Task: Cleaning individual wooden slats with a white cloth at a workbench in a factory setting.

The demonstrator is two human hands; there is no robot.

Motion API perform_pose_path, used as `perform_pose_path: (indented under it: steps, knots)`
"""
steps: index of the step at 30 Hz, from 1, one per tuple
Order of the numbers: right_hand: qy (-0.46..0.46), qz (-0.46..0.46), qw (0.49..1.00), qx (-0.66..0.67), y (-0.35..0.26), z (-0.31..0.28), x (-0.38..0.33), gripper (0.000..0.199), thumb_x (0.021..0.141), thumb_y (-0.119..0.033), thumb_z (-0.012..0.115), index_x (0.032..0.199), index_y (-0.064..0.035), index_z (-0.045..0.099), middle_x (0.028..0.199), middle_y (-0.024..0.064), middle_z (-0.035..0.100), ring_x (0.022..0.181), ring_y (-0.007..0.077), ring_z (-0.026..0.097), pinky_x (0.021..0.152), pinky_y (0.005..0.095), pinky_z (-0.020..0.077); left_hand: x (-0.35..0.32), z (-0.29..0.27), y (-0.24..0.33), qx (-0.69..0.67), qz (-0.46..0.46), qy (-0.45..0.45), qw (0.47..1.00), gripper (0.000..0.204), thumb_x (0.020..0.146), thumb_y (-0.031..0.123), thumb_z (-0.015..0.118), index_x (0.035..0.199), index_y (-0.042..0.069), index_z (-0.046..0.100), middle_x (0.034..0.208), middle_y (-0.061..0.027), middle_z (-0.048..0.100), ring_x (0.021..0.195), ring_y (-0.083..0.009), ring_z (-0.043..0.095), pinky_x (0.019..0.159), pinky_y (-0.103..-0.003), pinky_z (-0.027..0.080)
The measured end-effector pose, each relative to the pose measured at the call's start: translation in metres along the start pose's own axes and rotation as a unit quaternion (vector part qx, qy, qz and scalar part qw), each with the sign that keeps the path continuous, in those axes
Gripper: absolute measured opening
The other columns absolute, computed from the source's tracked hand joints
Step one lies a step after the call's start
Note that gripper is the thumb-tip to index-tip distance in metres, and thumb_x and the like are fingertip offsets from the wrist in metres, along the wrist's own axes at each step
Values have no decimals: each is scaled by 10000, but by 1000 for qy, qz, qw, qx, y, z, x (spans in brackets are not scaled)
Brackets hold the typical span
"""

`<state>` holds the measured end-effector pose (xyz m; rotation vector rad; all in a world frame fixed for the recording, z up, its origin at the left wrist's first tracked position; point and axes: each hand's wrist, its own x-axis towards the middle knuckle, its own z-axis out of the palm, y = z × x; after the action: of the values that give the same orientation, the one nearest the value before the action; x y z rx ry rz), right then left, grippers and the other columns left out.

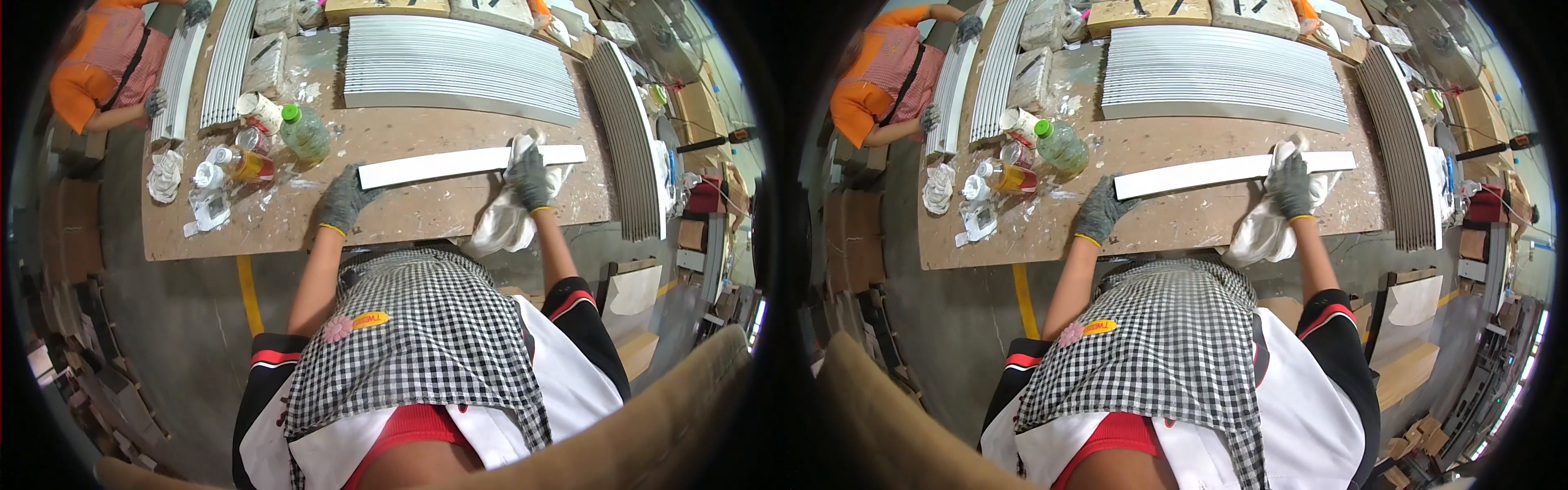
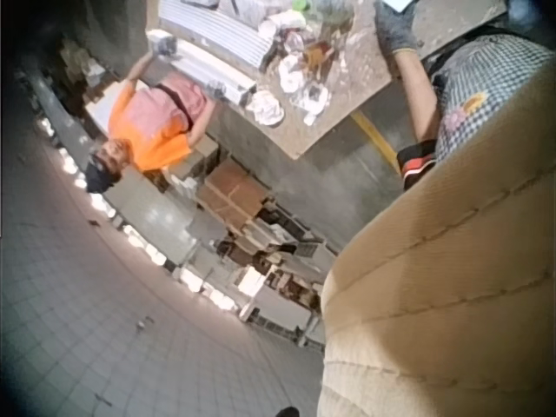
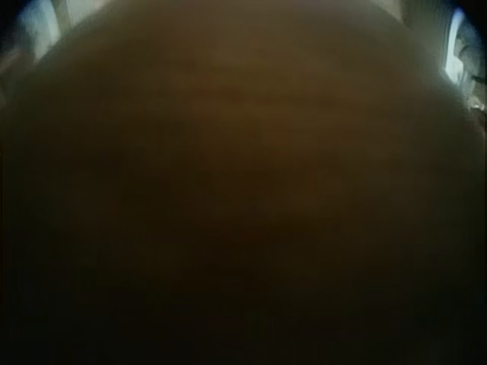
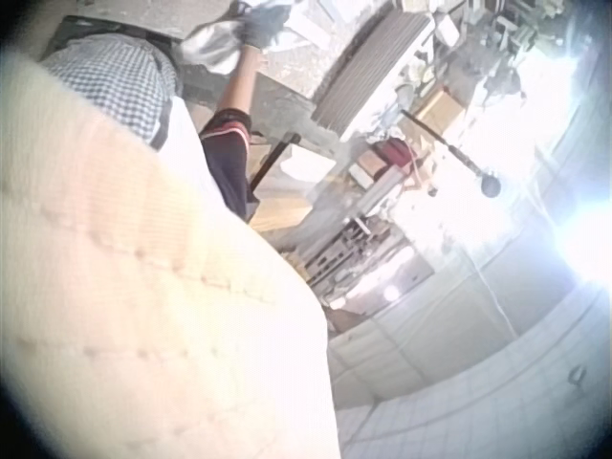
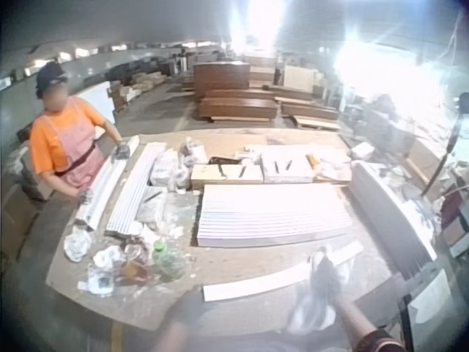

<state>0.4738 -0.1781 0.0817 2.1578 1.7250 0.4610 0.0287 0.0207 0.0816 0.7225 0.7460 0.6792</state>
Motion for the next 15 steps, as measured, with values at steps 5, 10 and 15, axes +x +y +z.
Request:
perform_pose_path:
  steps: [5, 10, 15]
  knots:
    - [-180, 66, 893, 408, -157, -217, 44, 1232, 654, -660, 708, 1498, 43, 151, 1496, 322, 197, 1386, 492, 191, 1112, 583, 152, -14, 8, 18, 543, 113, 21, 832, 683, 749, 419, 793, 1221, 1, 530, 1071, -139, 678, 987, -286, 652, 878, -396, 508]
    - [78, -215, 876, 425, -281, -173, 47, 548, 918, -237, 446, 1434, -68, 375, 1507, 172, 331, 1399, 347, 303, 1166, 504, 163, 8, -14, -1, 123, 74, -66, 987, 373, 998, 316, 425, 1210, 38, 554, 1250, -127, 591, 1147, -217, 556, 1012, -349, 433]
    - [42, -252, 865, 431, -240, -224, 75, 466, 849, -183, 543, 1315, -161, 538, 1342, 79, 549, 1190, 272, 536, 977, 474, 407, 32, -84, -39, -223, -4, -127, 966, 439, 1019, 387, 344, 1194, 59, 576, 1181, -115, 621, 1062, -235, 587, 983, -399, 460]
